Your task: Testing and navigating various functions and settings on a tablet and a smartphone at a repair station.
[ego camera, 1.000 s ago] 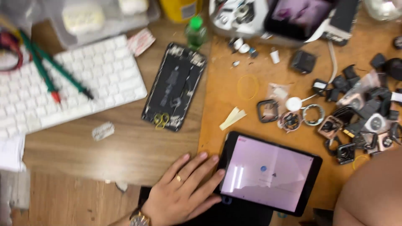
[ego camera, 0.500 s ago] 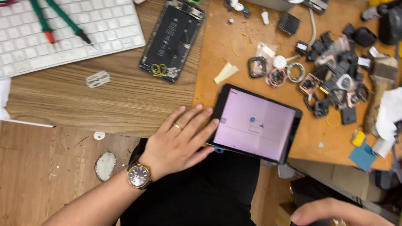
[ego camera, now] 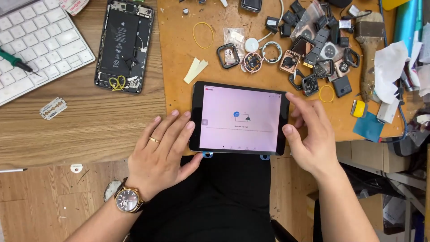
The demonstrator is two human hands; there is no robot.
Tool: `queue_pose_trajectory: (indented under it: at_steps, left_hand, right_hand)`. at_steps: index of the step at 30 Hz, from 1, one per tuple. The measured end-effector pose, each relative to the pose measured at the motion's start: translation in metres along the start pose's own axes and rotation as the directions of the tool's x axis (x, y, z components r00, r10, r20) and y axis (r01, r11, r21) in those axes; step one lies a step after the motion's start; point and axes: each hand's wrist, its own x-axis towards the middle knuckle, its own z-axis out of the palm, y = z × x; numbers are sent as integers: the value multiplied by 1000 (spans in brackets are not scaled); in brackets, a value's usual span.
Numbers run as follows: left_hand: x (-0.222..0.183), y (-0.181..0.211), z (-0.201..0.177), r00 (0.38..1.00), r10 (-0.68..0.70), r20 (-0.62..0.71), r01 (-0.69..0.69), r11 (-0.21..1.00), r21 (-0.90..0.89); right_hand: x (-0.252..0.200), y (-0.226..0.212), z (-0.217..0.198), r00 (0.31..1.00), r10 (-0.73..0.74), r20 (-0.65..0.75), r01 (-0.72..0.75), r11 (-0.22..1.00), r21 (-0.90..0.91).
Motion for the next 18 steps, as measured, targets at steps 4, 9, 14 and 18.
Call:
queue_pose_trajectory:
  at_steps: [4,9,14,18]
  left_hand:
    - [0,-2,4,1000,-11,15,11,1000,-17]
    - [-2,-5,9,998,-14,65,16,1000,-26]
    - [-2,-6,11,998,-25,66,27,999,-29]
    - [-1,-7,12,996,-27,80,28,999,-16]
  right_hand:
    - [4,7,7,997,-44,63,53,987,-154]
    - [7,13,11,995,-57,85,75,970,-231]
    - [4,19,14,998,-33,62,45,978,-206]
    - [3,25,20,996,-93,-4,91,984,-154]
